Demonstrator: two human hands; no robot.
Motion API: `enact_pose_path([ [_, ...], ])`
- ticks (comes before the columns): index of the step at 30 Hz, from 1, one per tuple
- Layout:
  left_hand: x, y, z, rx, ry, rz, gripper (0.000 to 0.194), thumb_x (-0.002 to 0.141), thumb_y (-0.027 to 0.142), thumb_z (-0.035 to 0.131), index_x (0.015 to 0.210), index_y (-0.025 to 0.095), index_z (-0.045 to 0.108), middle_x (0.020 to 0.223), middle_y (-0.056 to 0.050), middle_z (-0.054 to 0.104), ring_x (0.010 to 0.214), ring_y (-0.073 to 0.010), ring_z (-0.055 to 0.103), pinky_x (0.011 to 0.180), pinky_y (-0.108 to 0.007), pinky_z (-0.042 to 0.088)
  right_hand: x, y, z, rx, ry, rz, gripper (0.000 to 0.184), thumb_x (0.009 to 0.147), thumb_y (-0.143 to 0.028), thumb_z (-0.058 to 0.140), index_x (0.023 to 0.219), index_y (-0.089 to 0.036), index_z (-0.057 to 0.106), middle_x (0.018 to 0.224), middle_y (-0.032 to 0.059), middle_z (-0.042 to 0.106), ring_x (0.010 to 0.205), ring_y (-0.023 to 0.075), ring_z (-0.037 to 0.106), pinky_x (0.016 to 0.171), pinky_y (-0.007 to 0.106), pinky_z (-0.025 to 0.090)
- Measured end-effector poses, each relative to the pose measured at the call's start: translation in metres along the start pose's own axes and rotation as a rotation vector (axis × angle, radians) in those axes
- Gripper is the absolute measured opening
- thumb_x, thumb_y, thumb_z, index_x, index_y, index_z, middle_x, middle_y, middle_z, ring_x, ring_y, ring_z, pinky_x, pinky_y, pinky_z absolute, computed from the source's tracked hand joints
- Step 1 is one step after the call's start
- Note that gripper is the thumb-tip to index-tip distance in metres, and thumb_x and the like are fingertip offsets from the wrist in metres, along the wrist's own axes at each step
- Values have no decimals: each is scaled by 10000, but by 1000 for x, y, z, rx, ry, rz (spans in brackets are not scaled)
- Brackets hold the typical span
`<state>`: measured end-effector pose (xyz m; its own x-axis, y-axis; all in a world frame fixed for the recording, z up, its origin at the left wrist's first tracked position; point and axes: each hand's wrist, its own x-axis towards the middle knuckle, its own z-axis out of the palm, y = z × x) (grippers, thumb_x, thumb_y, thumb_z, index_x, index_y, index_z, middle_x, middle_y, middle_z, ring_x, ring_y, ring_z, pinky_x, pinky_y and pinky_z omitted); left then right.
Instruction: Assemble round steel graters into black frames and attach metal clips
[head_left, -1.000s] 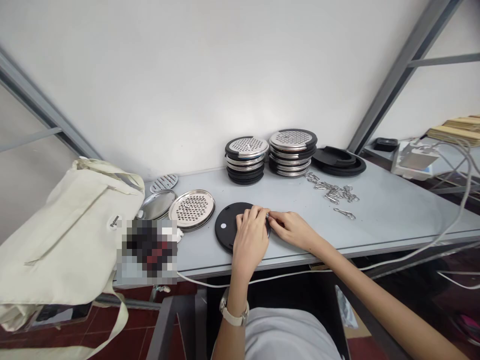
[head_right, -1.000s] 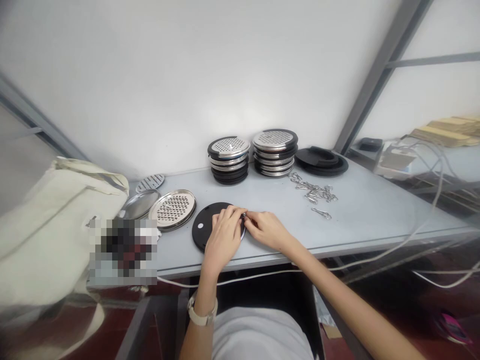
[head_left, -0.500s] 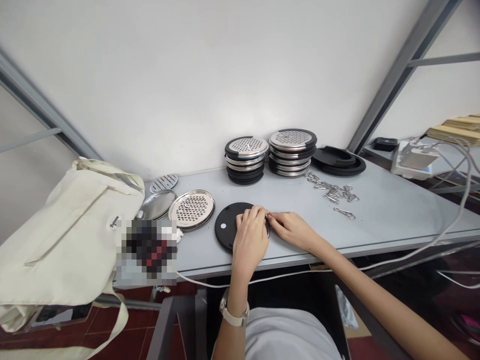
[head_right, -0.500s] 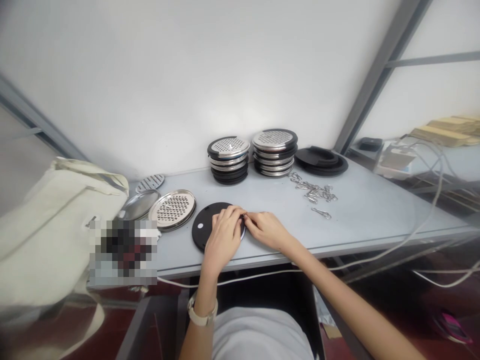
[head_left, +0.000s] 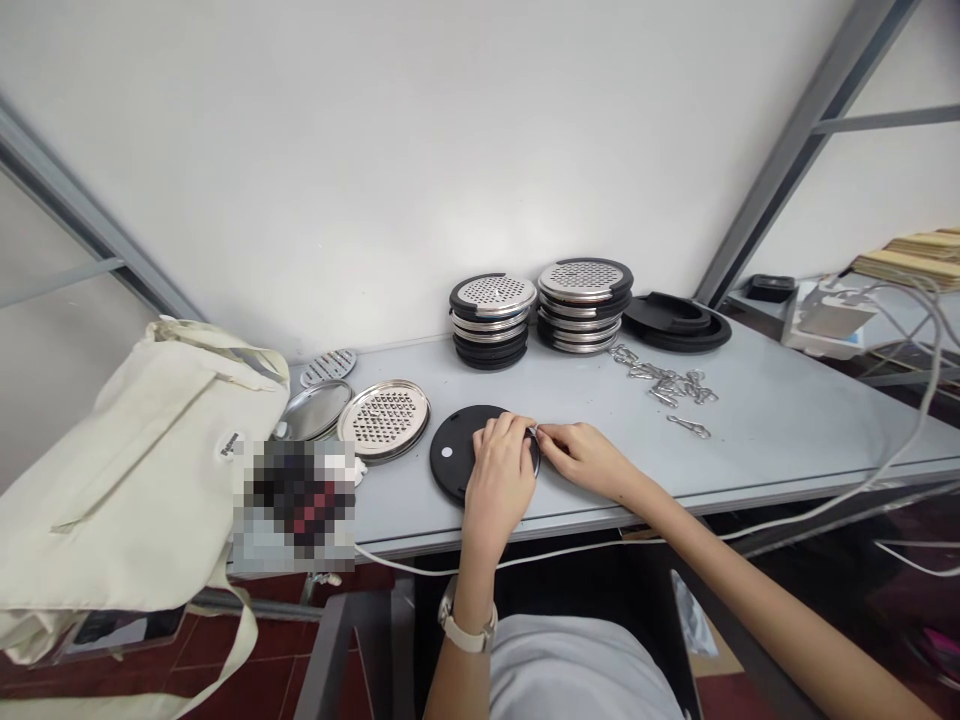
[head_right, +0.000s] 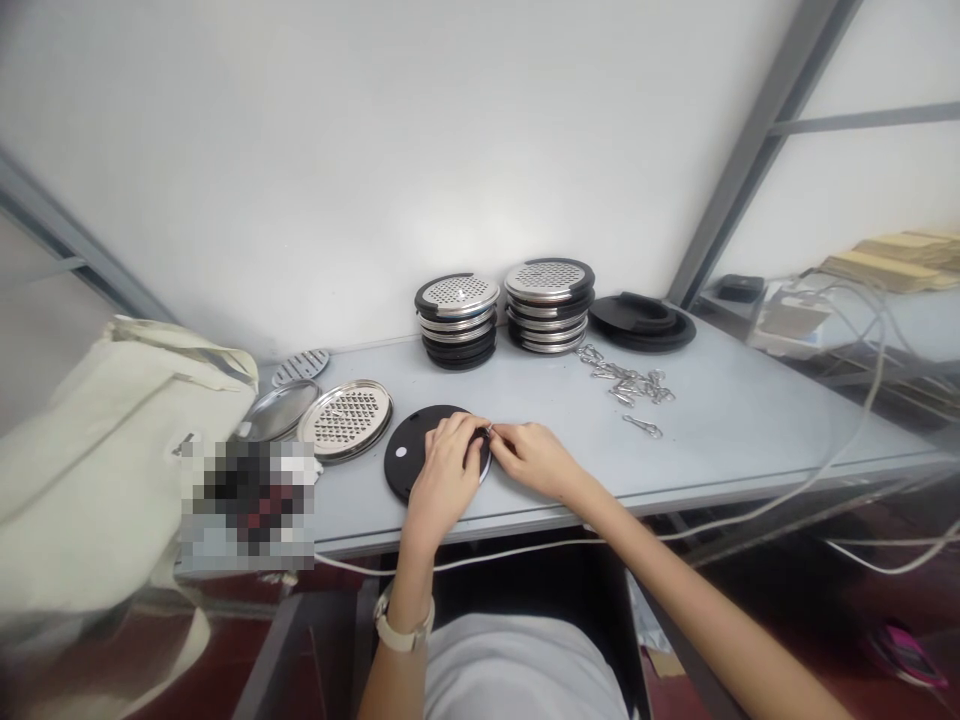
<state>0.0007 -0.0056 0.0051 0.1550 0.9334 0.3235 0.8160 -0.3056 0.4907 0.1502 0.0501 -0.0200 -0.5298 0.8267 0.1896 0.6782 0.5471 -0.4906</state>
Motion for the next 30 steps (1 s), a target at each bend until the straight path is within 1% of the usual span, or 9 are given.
enact_pose_path([
  [11, 0, 0, -1, -6, -9, 14, 233, 945, 125, 355, 1047, 243, 529, 1097, -8, 595, 1049, -159, 515, 953, -328, 349, -1, 0, 0, 12, -3, -2, 355, 951, -280, 321, 780, -182, 615, 678, 41, 661, 559, 143, 532, 592, 240, 326],
  [16, -1, -2, 1, -10, 24, 25, 236, 940, 129, 384, 1106, 242, 510, 1114, -3, 585, 1057, -153, 503, 954, -322, 347, 1, 1, 1, -3, 1, 4, 351, 944, -278, 330, 707, -183, 571, 636, 32, 634, 535, 132, 502, 572, 236, 313],
  [21, 0, -1, 1, 0, 19, 16, 212, 944, 137, 373, 1058, 240, 519, 1088, -6, 574, 1037, -159, 498, 938, -321, 352, 1, 0, 0, 8, -6, -1, 343, 943, -281, 331, 699, -184, 550, 626, 26, 620, 529, 126, 488, 568, 234, 307],
  [30, 1, -1, 1, 15, 14, 13, 213, 942, 138, 364, 1055, 240, 514, 1095, -16, 556, 1034, -171, 495, 944, -333, 347, 0, 0, 0, 13, -4, 5, 348, 944, -285, 329, 700, -185, 555, 631, 29, 625, 530, 128, 491, 569, 235, 305],
])
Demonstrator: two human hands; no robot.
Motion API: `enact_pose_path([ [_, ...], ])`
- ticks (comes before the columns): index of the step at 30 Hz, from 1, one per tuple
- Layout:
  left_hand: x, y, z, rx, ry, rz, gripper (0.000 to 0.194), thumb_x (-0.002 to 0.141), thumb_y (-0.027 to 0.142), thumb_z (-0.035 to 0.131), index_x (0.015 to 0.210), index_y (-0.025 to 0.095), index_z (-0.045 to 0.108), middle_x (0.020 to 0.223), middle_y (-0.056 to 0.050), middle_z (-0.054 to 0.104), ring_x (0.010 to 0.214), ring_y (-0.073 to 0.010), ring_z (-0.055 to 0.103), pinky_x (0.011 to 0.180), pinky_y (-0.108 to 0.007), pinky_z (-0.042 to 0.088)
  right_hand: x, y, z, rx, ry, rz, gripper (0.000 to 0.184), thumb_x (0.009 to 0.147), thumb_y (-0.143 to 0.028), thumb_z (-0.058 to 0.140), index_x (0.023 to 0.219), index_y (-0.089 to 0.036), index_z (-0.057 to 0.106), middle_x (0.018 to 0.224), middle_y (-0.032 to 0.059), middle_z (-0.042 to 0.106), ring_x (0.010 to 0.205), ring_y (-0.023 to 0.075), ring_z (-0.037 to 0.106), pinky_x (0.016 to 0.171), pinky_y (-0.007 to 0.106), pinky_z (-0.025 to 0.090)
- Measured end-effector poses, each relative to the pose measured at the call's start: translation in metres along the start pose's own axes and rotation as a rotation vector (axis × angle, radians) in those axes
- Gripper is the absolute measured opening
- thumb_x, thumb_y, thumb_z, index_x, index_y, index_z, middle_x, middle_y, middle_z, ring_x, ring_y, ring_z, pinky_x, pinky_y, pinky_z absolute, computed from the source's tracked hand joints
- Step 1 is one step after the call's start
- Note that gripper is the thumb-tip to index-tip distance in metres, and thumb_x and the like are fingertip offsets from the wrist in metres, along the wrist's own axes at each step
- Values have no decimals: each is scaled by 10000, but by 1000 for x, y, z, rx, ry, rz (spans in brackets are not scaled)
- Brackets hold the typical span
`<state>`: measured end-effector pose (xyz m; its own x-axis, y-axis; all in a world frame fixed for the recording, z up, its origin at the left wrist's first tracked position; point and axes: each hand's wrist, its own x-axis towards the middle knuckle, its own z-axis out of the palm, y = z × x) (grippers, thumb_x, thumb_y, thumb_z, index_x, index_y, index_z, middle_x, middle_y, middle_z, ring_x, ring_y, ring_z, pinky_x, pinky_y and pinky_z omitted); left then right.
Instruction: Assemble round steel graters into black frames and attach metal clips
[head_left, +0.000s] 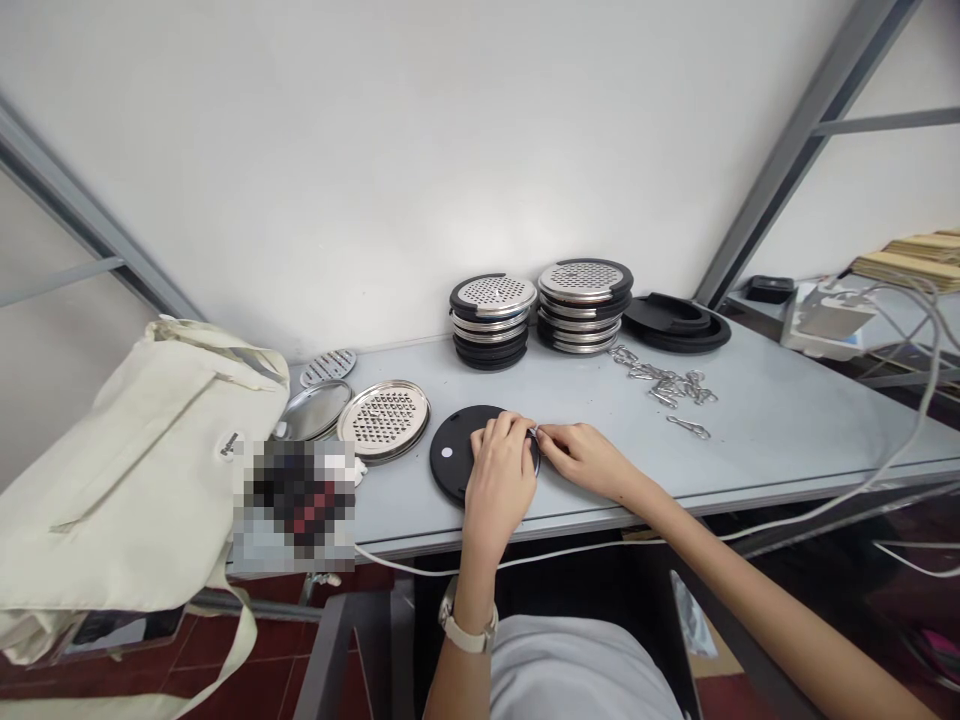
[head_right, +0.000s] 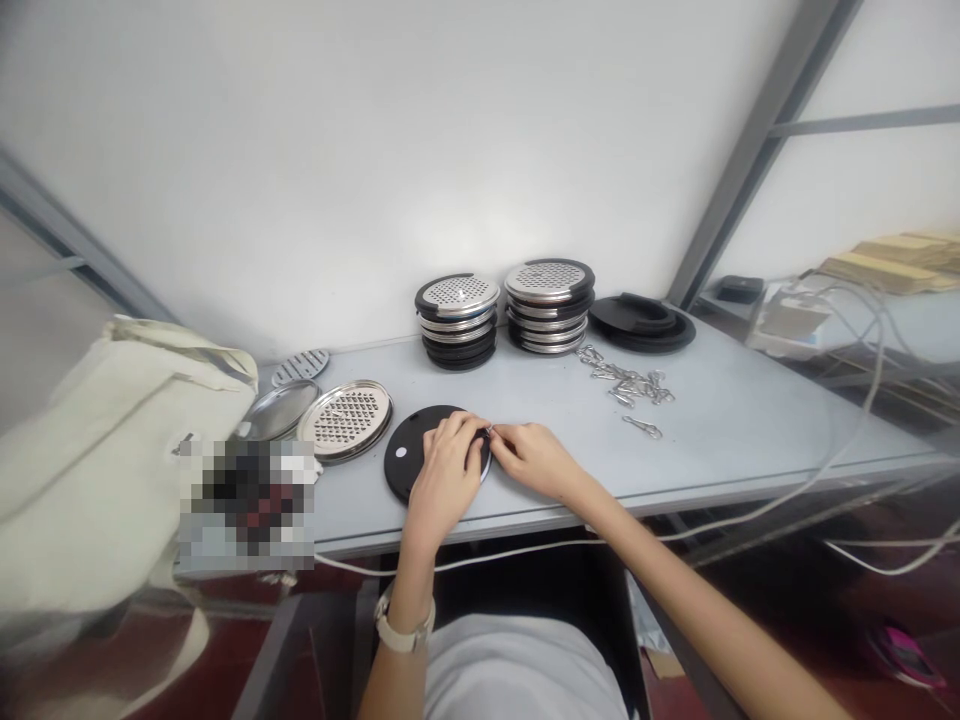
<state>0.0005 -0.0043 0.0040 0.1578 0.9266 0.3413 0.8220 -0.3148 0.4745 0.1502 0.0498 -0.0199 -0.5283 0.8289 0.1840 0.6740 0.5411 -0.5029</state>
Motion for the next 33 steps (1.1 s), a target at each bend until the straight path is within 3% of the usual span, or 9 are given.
enact_pose_path([
  [33, 0, 0, 0, -58, -3, -42, 232, 933, 148, 382, 1042, 252, 559, 1074, -22, 558, 1034, -178, 496, 933, -343, 363, 0, 1, 0, 1, -4, -10, 374, 951, -294, 323, 788, -177, 637, 676, 41, 670, 554, 142, 539, 581, 239, 336],
])
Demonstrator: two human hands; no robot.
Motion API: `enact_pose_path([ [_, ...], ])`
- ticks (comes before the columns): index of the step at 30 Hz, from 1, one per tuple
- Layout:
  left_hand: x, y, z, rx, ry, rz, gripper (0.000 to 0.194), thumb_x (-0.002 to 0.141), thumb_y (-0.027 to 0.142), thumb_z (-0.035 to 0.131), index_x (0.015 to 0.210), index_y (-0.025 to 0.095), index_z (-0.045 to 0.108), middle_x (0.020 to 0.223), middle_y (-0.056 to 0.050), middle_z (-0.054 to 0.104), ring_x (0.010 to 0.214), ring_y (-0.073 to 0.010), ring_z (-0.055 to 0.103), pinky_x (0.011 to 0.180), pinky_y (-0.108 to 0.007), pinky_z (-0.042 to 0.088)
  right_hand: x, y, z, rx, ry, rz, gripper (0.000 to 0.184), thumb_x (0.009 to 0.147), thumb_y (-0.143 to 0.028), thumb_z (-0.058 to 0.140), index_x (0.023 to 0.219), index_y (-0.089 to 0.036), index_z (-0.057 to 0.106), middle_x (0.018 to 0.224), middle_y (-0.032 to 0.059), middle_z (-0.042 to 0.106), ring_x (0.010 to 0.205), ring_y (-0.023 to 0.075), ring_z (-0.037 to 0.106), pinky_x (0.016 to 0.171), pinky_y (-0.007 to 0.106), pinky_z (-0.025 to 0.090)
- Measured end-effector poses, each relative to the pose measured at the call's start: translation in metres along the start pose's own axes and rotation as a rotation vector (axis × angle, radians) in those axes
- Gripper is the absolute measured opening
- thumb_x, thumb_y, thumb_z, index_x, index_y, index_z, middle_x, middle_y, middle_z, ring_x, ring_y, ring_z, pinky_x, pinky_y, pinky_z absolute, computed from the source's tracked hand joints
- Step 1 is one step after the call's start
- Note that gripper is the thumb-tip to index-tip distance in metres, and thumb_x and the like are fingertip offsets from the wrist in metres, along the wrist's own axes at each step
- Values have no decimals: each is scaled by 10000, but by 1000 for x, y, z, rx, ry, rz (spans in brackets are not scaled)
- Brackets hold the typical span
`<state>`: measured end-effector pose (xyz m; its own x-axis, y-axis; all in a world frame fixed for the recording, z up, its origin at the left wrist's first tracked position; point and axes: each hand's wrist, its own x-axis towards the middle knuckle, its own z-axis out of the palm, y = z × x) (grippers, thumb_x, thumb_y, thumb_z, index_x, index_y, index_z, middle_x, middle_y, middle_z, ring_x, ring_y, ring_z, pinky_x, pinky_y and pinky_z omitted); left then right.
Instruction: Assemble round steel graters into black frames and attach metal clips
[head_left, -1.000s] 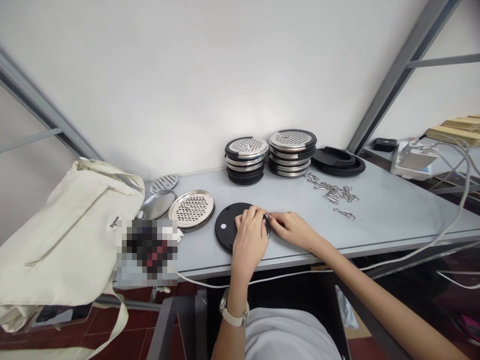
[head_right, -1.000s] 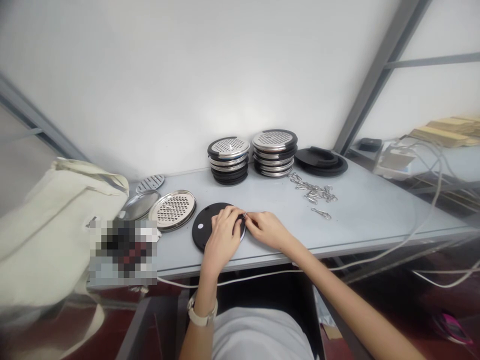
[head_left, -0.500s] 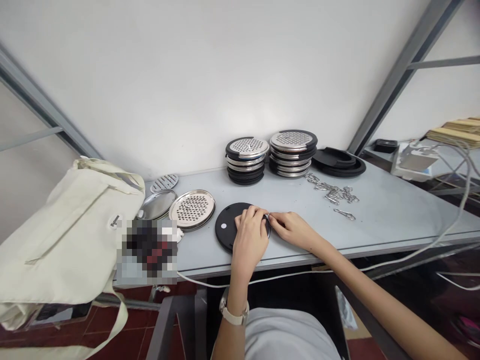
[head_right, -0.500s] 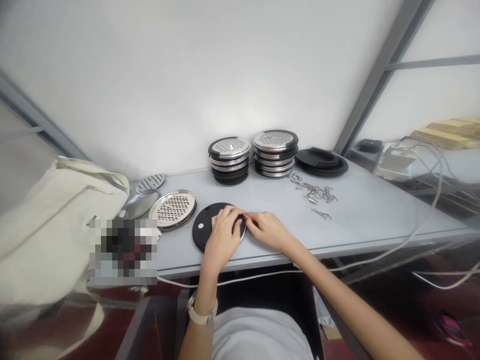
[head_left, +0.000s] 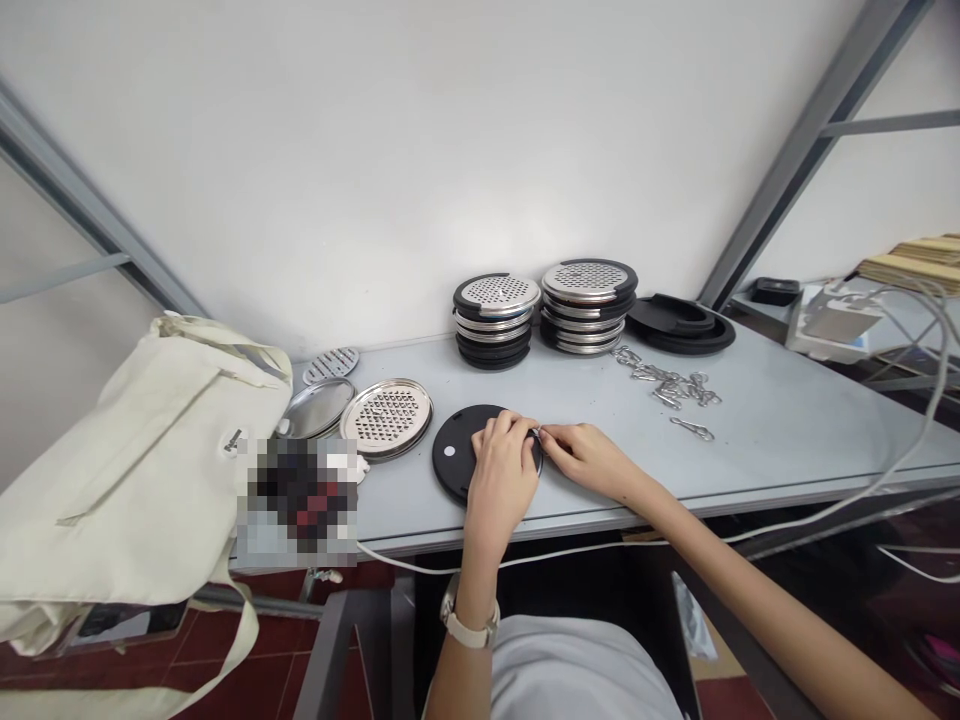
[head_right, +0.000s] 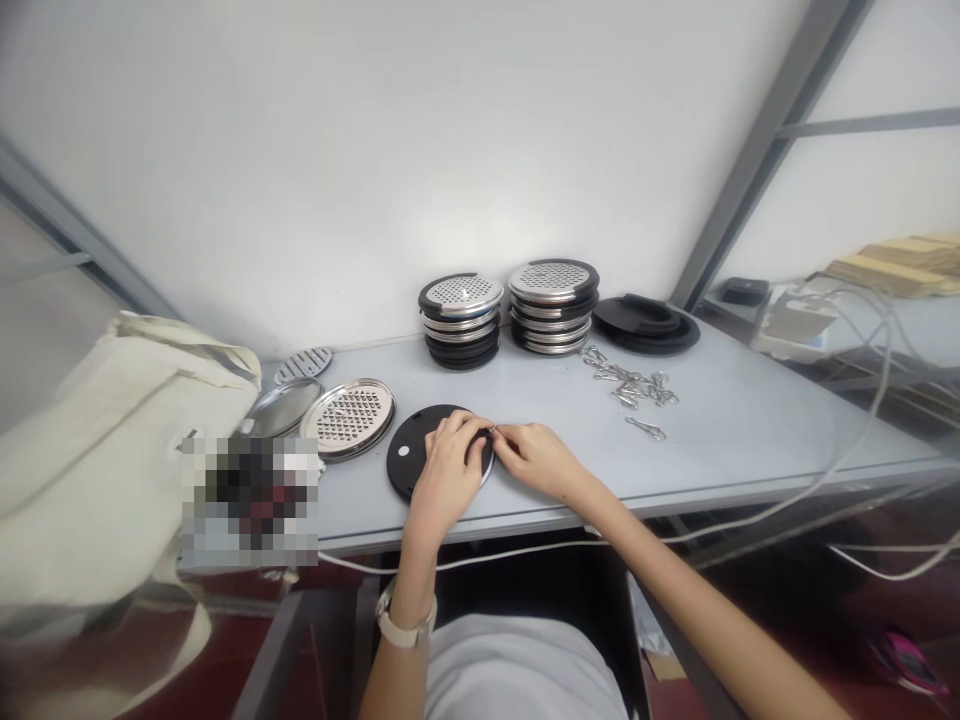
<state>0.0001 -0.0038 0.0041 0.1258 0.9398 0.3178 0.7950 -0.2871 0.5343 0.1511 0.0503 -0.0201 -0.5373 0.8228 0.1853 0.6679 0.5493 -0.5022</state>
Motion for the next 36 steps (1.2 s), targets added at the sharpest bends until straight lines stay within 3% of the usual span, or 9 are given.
enact_pose_path([
  [7, -1, 1, 0, 13, -5, 2, 246, 938, 152, 371, 1045, 251, 568, 1074, -25, 553, 1033, -178, 494, 945, -349, 361, 0, 0, -1, 11, -7, -4, 401, 964, -310, 303, 835, -172, 657, 711, 51, 684, 571, 146, 553, 594, 245, 350],
  [36, 0, -2, 0, -30, 17, -4, 226, 925, 144, 413, 1065, 234, 566, 1099, -20, 599, 1051, -171, 511, 943, -335, 362, 1, 1, 2, -41, -13, -13, 385, 956, -295, 318, 715, -181, 596, 641, 34, 647, 532, 135, 504, 568, 244, 311],
])
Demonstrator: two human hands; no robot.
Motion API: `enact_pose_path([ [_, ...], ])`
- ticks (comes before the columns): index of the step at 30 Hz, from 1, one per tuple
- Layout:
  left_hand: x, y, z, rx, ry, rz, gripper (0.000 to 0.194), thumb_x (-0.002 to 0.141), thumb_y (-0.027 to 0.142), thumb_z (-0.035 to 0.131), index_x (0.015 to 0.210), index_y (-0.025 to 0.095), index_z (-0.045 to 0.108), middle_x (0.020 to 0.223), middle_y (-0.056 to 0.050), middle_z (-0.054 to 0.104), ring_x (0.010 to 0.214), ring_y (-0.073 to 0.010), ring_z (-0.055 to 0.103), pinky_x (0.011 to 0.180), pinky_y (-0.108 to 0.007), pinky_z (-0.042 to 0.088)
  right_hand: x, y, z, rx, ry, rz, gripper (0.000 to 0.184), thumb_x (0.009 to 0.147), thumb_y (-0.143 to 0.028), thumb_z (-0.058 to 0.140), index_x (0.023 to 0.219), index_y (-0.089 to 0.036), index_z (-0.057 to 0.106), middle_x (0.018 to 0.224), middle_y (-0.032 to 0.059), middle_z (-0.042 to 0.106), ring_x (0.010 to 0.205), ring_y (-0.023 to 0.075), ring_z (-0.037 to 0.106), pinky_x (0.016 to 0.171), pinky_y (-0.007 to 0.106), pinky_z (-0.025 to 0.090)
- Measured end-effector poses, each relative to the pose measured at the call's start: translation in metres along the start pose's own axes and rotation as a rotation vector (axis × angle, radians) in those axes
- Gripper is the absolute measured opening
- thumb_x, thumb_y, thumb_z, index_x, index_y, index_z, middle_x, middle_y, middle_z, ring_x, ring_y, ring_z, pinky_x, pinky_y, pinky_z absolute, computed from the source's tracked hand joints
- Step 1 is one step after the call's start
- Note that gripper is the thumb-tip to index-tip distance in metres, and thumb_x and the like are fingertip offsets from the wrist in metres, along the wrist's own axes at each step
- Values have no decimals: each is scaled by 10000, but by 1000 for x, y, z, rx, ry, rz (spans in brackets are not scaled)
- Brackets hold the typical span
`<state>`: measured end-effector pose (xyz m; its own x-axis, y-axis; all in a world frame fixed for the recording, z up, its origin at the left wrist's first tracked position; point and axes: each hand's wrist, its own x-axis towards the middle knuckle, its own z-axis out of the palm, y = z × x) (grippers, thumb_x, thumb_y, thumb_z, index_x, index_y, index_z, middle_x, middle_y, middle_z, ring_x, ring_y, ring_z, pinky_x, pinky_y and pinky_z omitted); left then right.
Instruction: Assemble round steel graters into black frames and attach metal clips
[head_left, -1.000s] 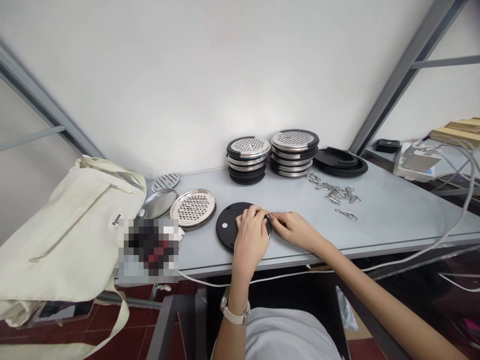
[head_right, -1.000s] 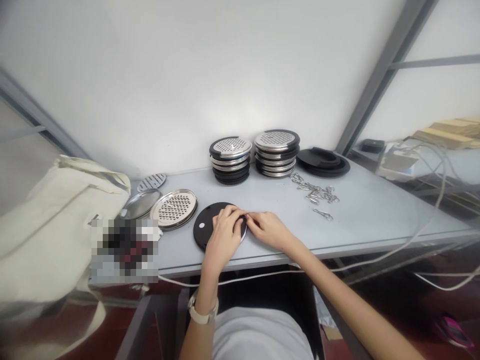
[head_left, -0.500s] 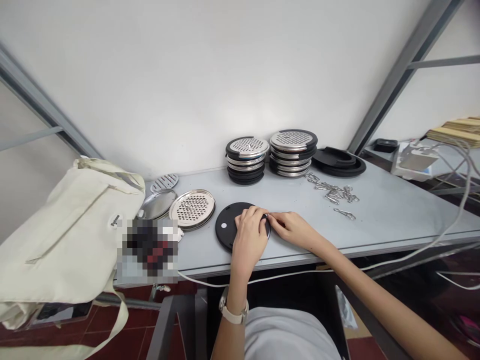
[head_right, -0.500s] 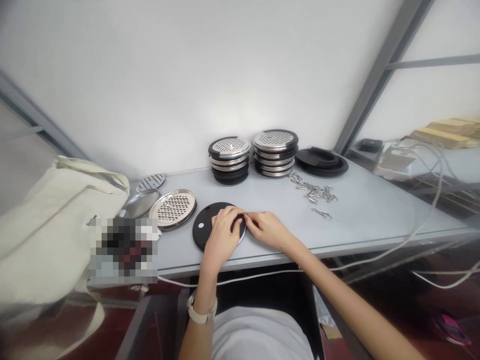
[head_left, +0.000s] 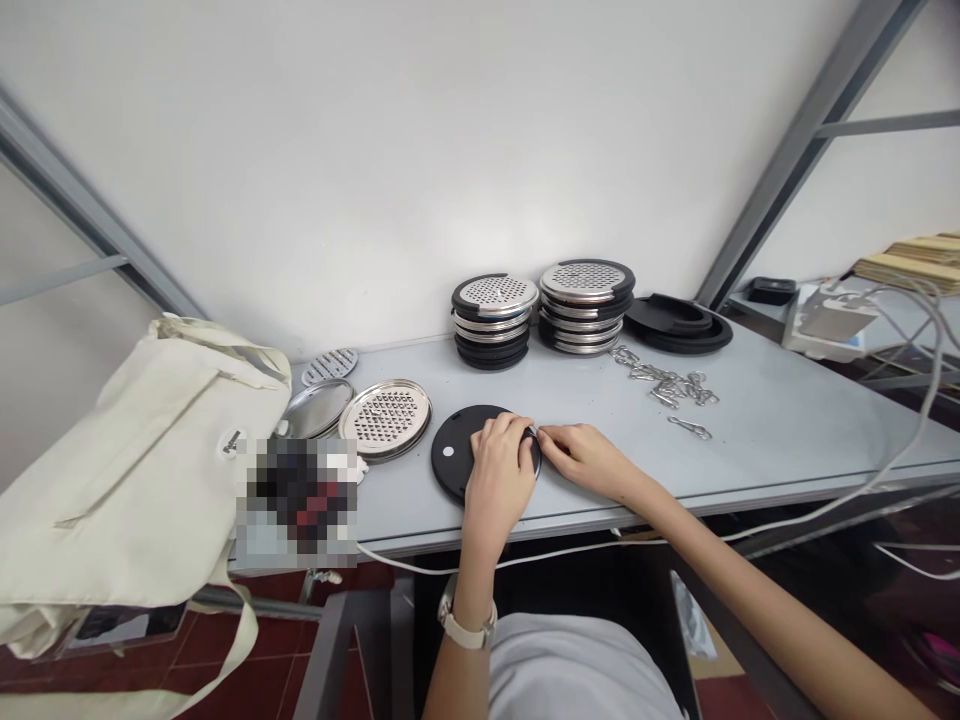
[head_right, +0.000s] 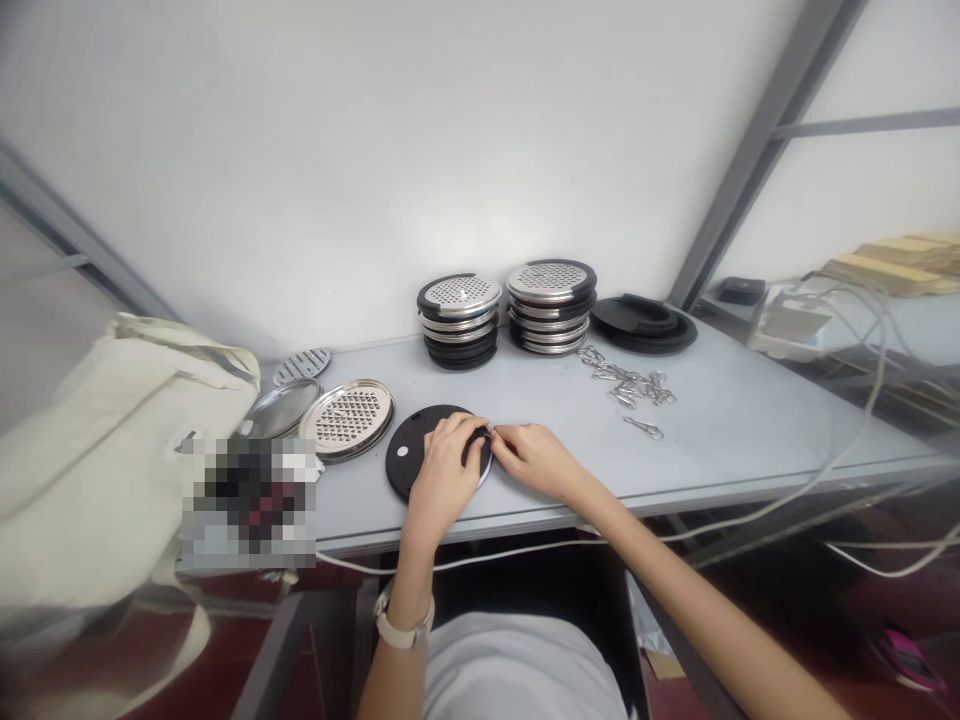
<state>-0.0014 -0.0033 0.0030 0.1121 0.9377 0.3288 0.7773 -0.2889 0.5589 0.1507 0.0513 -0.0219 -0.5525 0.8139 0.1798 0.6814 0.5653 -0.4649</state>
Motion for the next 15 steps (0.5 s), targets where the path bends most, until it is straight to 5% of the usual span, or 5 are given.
enact_pose_path([
  [15, 1, 1, -1, -4, -11, -15, 214, 923, 142, 410, 1029, 233, 572, 1081, -26, 594, 1037, -176, 515, 926, -338, 372, 0, -2, -2, 26, 6, 16, 410, 966, -317, 299, 718, -181, 596, 650, 43, 649, 541, 140, 517, 574, 246, 332],
])
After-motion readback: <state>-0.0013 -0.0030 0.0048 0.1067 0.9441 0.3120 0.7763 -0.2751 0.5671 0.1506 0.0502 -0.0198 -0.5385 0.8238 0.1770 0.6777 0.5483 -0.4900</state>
